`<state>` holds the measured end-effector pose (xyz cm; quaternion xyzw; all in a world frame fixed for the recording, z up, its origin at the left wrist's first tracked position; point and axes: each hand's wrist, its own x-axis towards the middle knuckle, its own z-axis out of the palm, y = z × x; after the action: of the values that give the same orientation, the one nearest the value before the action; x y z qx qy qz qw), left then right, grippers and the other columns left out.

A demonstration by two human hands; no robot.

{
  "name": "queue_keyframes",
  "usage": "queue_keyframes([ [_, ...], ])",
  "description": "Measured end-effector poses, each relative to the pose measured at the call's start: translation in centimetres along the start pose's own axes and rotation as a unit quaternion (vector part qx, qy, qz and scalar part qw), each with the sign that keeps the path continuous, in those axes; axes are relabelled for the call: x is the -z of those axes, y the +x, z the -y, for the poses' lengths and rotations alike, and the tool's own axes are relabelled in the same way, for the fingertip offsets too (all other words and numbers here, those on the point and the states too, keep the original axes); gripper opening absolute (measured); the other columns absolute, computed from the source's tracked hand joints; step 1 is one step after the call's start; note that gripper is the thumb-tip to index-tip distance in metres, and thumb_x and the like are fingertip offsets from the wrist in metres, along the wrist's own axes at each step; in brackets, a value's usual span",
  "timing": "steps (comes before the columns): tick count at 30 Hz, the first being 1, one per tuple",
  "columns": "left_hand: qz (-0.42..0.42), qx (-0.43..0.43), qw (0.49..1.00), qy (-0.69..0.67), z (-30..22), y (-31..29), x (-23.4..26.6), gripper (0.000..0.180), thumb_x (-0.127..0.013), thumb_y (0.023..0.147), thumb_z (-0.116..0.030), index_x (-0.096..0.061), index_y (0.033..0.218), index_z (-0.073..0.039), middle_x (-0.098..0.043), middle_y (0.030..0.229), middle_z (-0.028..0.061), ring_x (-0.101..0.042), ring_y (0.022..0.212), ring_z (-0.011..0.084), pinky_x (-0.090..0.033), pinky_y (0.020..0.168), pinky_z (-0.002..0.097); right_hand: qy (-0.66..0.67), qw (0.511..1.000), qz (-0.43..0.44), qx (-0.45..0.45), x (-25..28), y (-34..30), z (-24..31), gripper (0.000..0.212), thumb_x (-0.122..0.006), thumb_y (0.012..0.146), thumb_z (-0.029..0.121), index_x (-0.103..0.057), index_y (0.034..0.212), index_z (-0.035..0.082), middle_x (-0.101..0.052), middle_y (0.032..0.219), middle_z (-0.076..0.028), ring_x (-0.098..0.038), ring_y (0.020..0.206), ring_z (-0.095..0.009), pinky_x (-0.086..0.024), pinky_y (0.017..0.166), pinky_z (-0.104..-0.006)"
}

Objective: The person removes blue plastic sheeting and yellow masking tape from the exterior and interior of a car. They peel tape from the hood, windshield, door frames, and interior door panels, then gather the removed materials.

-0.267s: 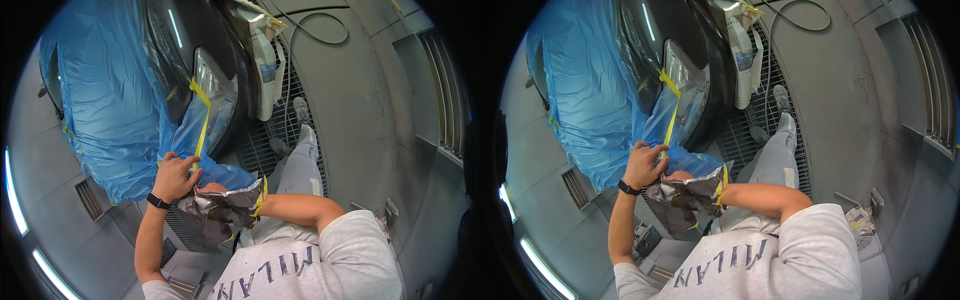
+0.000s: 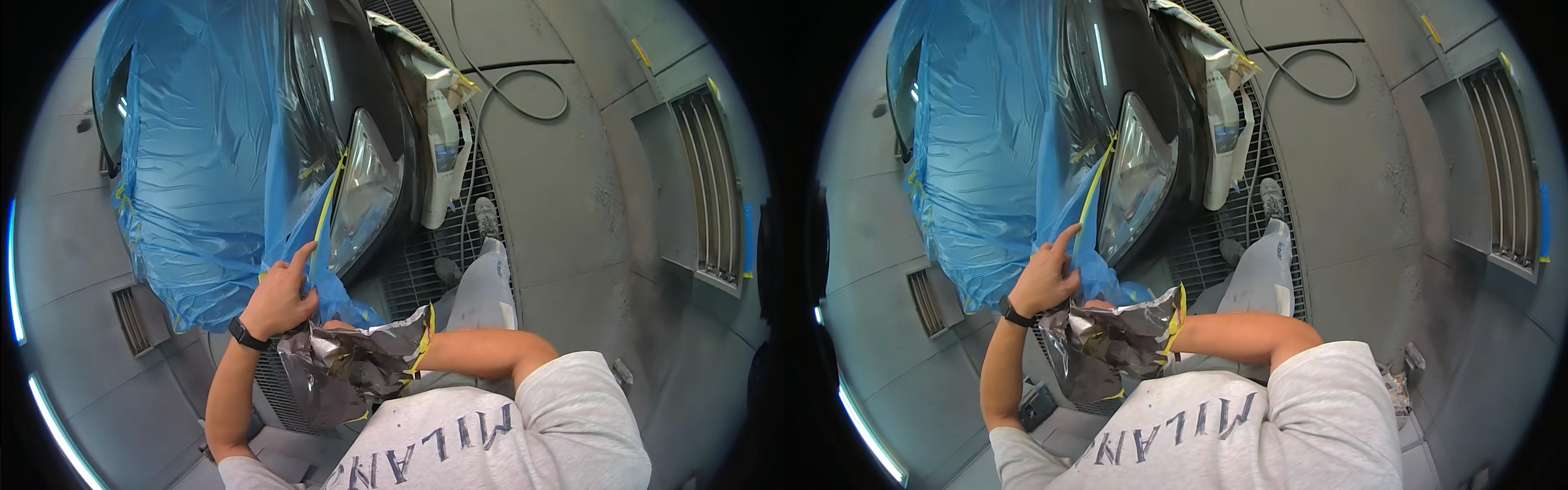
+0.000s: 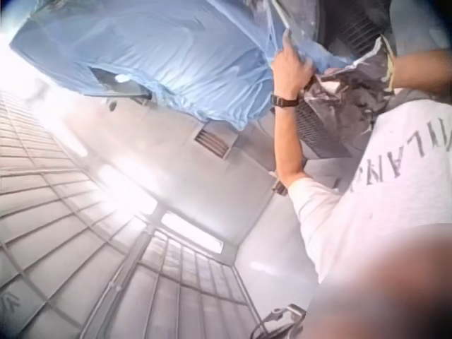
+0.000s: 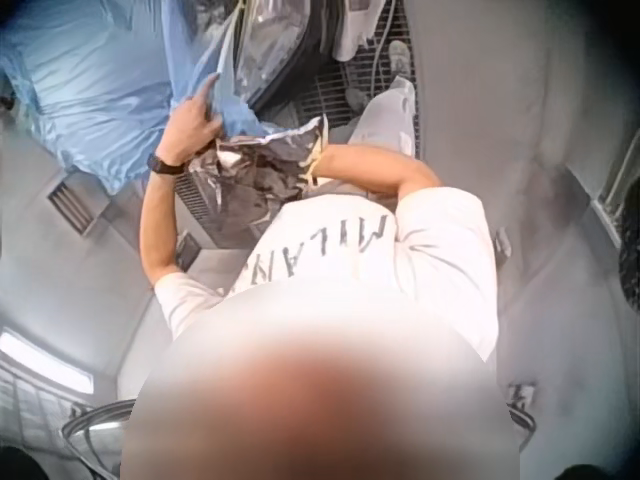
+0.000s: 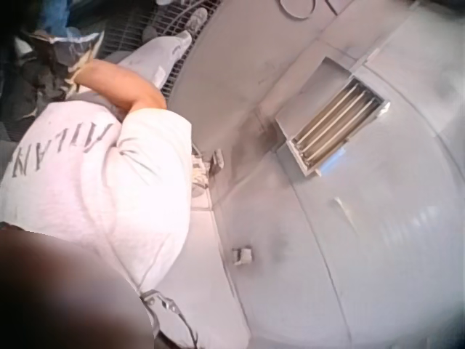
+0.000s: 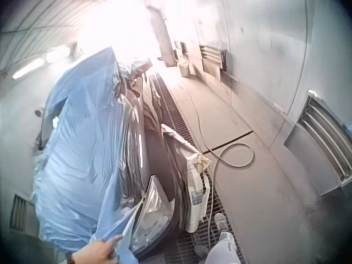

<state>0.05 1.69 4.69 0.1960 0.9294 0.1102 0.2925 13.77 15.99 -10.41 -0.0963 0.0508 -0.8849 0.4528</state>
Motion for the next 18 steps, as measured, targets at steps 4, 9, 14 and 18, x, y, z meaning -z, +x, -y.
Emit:
queue_keyframes([
  [4,-0.07,-0.062,0.995,0.02,1.0,-1.7,1.5,0.061,-0.06,0.085,-0.004,-0.048,0.144,0.001,-0.063,0.071,0.017,-0.062,0.077,0.0372,-0.047,0.091,0.0419,0.005,0.999,-0.023,-0.029,0.8,-0.3,0.9,0.05,-0.055,0.105,0.014,-0.039,0.152,0.01,-0.05,0.145,-0.002,-0.054,0.128,-0.013,-0.042,0.11,-0.0288],
  [9,-0.046,-0.038,0.997,0.054,1.9,-2.5,4.5,0.052,-0.054,0.085,0.001,-0.058,0.137,0.005,-0.063,0.074,0.0212,-0.06,0.078,0.0406,-0.046,0.091,0.0442,-0.019,0.999,0.007,-0.025,5.0,2.7,4.2,0.037,-0.057,0.105,0.022,-0.057,0.14,0.008,-0.063,0.132,-0.006,-0.061,0.12,-0.015,-0.047,0.105,-0.0312],
  [14,-0.004,-0.05,0.998,0.025,0.3,-2.3,4.8,0.052,-0.056,0.084,0.003,-0.057,0.136,0.007,-0.061,0.072,0.0195,-0.062,0.075,0.0385,-0.046,0.09,0.0452,-0.53,0.787,-0.313,-0.041,6.1,4.0,13.2,0.041,-0.058,0.102,0.036,-0.07,0.112,-0.002,-0.074,0.097,-0.011,-0.073,0.082,-0.021,-0.058,0.075,-0.0362],
  [18,0.019,-0.029,0.999,0.024,-1.7,-2.0,5.0,0.056,-0.058,0.083,0.003,-0.054,0.139,0.007,-0.06,0.072,0.0167,-0.062,0.075,0.0351,-0.045,0.092,0.0419,-0.291,0.856,-0.423,-0.055,8.3,8.7,18.7,0.049,-0.048,0.106,0.046,-0.064,0.119,0.001,-0.071,0.104,-0.01,-0.071,0.078,-0.019,-0.057,0.068,-0.0336],
])
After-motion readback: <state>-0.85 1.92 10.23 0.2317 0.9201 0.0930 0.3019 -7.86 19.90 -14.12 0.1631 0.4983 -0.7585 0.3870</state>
